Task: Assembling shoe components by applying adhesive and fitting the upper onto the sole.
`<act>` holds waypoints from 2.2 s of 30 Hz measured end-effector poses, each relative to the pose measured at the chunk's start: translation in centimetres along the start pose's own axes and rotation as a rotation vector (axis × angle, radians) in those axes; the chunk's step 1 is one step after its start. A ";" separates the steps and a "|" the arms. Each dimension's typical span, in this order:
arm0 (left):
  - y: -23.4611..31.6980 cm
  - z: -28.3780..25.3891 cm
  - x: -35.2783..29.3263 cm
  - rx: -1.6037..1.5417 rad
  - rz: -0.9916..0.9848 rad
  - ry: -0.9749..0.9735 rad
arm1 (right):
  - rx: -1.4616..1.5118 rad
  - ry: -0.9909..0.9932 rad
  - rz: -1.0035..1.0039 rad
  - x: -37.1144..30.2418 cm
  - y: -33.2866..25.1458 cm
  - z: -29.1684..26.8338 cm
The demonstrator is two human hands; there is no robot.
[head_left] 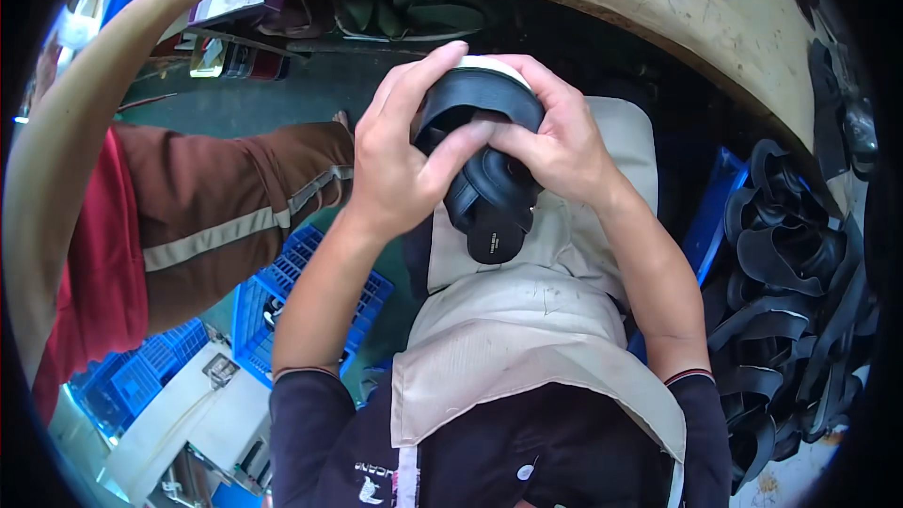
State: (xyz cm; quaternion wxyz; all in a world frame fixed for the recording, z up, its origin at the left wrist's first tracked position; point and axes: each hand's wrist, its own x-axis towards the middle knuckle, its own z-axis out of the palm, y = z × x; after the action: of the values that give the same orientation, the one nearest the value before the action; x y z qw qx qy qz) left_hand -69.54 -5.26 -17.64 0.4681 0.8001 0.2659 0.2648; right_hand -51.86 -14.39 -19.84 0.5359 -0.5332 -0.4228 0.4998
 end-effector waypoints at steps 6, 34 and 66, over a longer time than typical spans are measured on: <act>-1.5 1.6 1.0 0.194 0.244 0.178 | -0.692 0.356 -0.616 0.3 1.8 -0.1; -4.4 0.1 -1.9 -0.860 -0.433 -0.121 | 0.633 0.152 0.420 -3.0 0.4 -0.1; -5.0 5.7 -3.7 -0.997 -0.784 0.060 | 0.076 0.124 0.168 -1.4 6.7 -2.6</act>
State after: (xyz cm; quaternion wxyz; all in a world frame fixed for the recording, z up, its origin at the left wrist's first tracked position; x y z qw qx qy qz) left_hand -69.25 -9.07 -25.10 0.8390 0.3211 0.3969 0.1881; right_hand -50.07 -16.62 -26.61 0.5370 -0.5761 -0.3231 0.5248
